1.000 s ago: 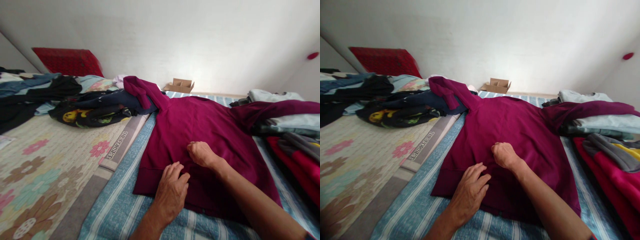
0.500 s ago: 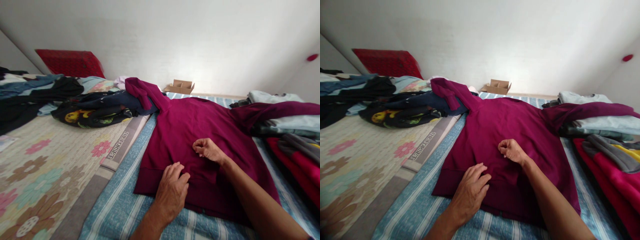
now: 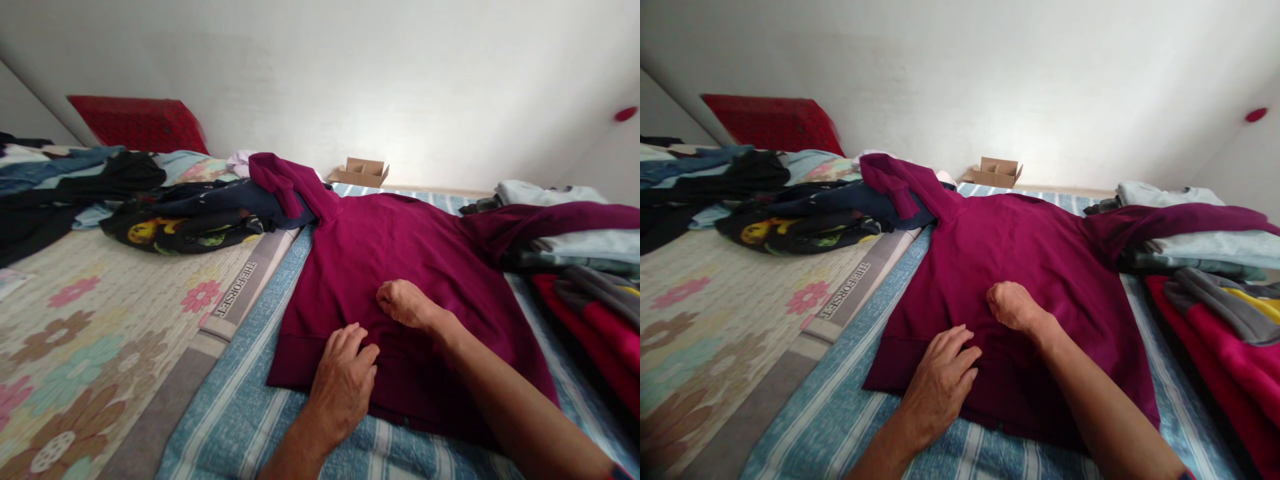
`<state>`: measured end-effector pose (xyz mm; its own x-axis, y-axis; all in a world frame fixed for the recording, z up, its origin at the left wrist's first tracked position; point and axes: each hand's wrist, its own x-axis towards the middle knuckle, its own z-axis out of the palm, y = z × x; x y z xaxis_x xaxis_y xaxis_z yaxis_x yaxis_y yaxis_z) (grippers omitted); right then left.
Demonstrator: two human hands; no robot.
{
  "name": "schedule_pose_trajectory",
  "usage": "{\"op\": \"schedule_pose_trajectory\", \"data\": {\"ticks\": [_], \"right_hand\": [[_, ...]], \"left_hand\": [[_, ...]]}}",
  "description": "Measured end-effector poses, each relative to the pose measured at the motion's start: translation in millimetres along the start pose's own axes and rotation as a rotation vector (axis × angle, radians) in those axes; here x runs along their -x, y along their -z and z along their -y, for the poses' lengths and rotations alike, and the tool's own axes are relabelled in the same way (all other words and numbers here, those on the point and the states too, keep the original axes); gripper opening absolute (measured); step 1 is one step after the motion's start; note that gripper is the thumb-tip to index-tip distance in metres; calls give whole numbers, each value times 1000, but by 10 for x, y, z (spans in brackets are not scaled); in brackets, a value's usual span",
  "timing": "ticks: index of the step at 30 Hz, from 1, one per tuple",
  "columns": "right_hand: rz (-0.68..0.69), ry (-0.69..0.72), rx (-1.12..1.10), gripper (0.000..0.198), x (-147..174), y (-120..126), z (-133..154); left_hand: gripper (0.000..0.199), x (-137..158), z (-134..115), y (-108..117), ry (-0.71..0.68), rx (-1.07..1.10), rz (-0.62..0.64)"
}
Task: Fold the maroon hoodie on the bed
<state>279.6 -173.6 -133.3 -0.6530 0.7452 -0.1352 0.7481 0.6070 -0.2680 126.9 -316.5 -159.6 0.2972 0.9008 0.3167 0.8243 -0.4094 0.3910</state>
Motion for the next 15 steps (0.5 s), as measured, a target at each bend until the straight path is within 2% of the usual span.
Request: {"op": "schedule_pose_trajectory", "data": {"ticks": [7, 10, 15], "right_hand": [[-4, -51, 39, 19, -79, -53, 103], [-34, -46, -55, 14, -86, -71, 54], [-102, -66, -339, 13, 8, -98, -202]], "left_hand": [[27, -10, 6, -11, 7, -2, 22], [26, -6, 3, -12, 18, -4, 28], [26, 8, 0, -8, 16, 2, 22]]}}
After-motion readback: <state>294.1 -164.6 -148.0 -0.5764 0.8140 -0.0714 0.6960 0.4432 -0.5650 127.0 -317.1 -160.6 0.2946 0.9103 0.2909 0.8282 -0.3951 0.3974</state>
